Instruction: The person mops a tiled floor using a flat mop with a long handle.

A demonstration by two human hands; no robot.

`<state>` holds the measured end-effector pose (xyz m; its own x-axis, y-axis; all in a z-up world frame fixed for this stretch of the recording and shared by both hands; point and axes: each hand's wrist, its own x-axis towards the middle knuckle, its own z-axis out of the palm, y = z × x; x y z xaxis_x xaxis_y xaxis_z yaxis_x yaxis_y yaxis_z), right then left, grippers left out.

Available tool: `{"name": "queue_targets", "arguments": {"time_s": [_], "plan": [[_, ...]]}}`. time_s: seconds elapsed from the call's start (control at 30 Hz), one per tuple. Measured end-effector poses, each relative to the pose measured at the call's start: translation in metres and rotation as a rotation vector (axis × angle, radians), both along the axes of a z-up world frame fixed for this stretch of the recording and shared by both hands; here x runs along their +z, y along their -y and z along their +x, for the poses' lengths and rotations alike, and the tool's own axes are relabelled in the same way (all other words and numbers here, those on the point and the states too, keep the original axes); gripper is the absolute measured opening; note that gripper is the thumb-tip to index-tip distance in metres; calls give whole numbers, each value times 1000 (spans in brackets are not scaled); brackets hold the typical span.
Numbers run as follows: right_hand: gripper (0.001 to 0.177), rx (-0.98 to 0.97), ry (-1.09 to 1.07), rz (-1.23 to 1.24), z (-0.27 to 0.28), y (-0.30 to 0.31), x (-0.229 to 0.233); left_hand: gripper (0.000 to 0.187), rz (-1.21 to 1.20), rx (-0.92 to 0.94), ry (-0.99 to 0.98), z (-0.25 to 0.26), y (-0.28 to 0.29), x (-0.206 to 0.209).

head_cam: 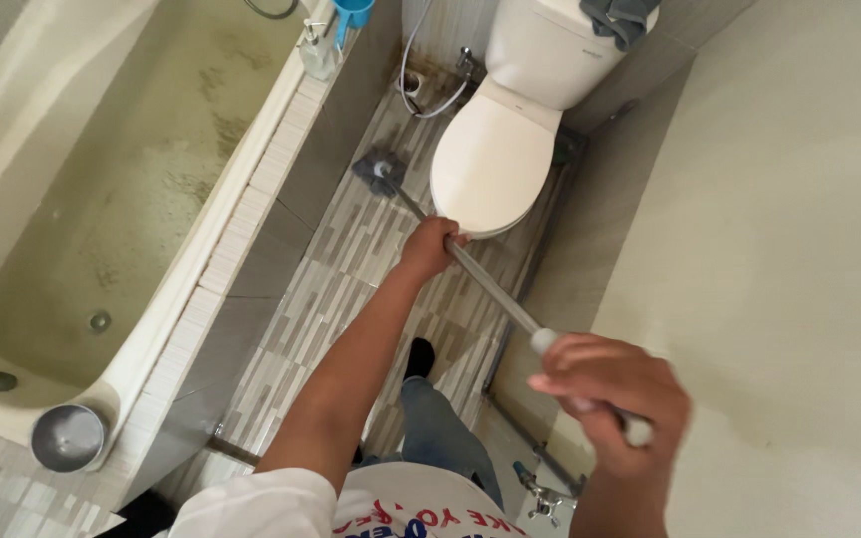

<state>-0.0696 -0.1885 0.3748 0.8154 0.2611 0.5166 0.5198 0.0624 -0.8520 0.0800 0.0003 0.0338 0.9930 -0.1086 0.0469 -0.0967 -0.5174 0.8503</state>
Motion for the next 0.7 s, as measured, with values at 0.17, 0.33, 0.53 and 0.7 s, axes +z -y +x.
{"name": "queue_targets", "arguments": {"time_s": [0.17,0.33,0.53,0.7], "plan": [[37,62,-64,30,-44,-25,-2,29,-55,-7,-83,-68,-25,-20],[31,228,-79,58,-106,-53,15,5,-73,-2,-76,-181,-74,-18],[30,413,-120,104,-152,-98,24,12,-42,60,-312,-325,-143,-4],[30,397,-282,131,-161,-110,14,25,112,154,-489,-383,-172,13]]}}
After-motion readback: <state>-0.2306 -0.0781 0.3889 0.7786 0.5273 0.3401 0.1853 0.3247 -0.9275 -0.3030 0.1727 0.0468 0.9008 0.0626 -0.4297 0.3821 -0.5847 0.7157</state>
